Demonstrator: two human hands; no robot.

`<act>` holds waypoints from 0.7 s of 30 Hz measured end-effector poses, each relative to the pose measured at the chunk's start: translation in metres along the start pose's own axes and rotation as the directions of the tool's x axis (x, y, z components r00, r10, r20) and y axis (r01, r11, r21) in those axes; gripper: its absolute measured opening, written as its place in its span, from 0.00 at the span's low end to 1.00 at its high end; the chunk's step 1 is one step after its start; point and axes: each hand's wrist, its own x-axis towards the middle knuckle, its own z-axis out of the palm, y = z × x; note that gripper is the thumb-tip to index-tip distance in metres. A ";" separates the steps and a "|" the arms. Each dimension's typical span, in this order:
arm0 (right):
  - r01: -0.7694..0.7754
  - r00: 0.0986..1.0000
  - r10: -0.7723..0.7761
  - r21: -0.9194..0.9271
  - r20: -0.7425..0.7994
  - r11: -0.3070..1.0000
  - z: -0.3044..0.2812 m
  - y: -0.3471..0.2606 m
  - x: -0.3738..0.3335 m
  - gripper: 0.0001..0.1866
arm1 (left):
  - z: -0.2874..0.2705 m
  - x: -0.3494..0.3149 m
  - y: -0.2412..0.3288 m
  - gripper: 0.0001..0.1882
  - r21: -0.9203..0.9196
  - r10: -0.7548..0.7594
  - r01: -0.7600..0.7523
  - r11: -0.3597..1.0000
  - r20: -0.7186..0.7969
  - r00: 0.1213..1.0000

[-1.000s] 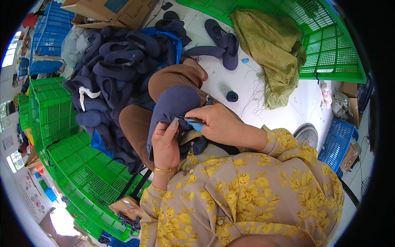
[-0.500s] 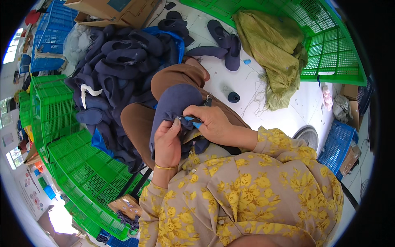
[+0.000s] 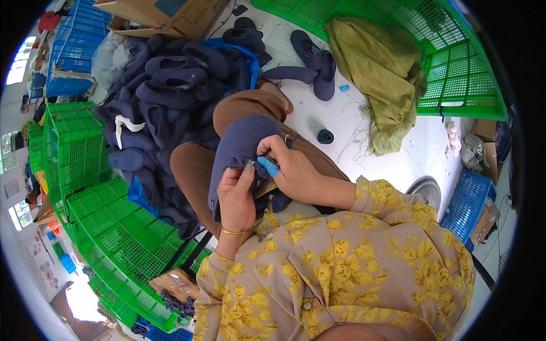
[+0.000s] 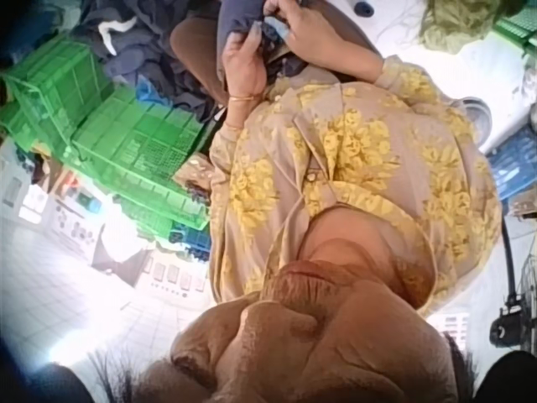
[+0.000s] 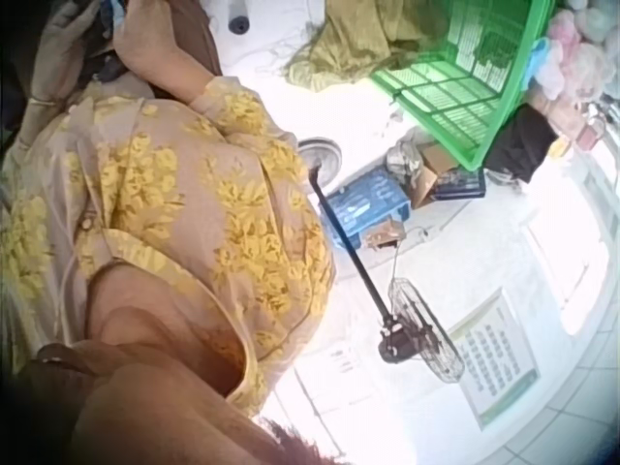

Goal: The person sits on the floor and uses a blue-handled tool to stitch the upper of a dark slip-on shoe. They repeatedly pick up shoes from a nearby pile, work on the stitching, and place the finished shoe aside.

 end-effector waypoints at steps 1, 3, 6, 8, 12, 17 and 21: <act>-0.009 1.000 0.008 0.049 0.006 0.999 -0.002 -0.009 0.002 0.16 | 0.002 -0.001 0.000 0.09 0.008 0.004 -0.003 1.000 -0.005 1.000; -0.008 1.000 0.006 0.078 0.023 0.997 -0.003 -0.013 0.006 0.14 | 0.005 -0.002 0.000 0.08 0.025 0.011 -0.011 1.000 -0.014 1.000; -0.035 0.994 0.034 0.009 0.107 0.999 -0.008 -0.014 0.014 0.12 | -0.003 -0.001 -0.004 0.07 0.105 0.007 -0.005 0.994 -0.017 1.000; -0.121 0.963 0.130 -0.050 0.236 0.991 -0.018 -0.024 0.024 0.12 | -0.002 -0.004 0.000 0.08 0.230 0.013 -0.010 0.973 -0.009 1.000; -0.222 0.939 0.240 -0.098 0.246 0.970 -0.022 -0.047 0.030 0.10 | 0.004 -0.015 0.011 0.06 0.369 0.102 -0.082 0.926 -0.033 0.994; 0.157 0.986 -0.162 -0.118 -0.038 0.981 0.001 -0.031 0.017 0.09 | -0.012 -0.024 0.013 0.07 0.503 0.102 -0.062 0.862 -0.051 0.994; -0.106 0.982 0.180 0.601 -0.064 0.792 -0.020 -0.040 0.037 0.04 | -0.024 -0.024 0.010 0.07 0.453 0.029 -0.009 0.891 -0.037 0.999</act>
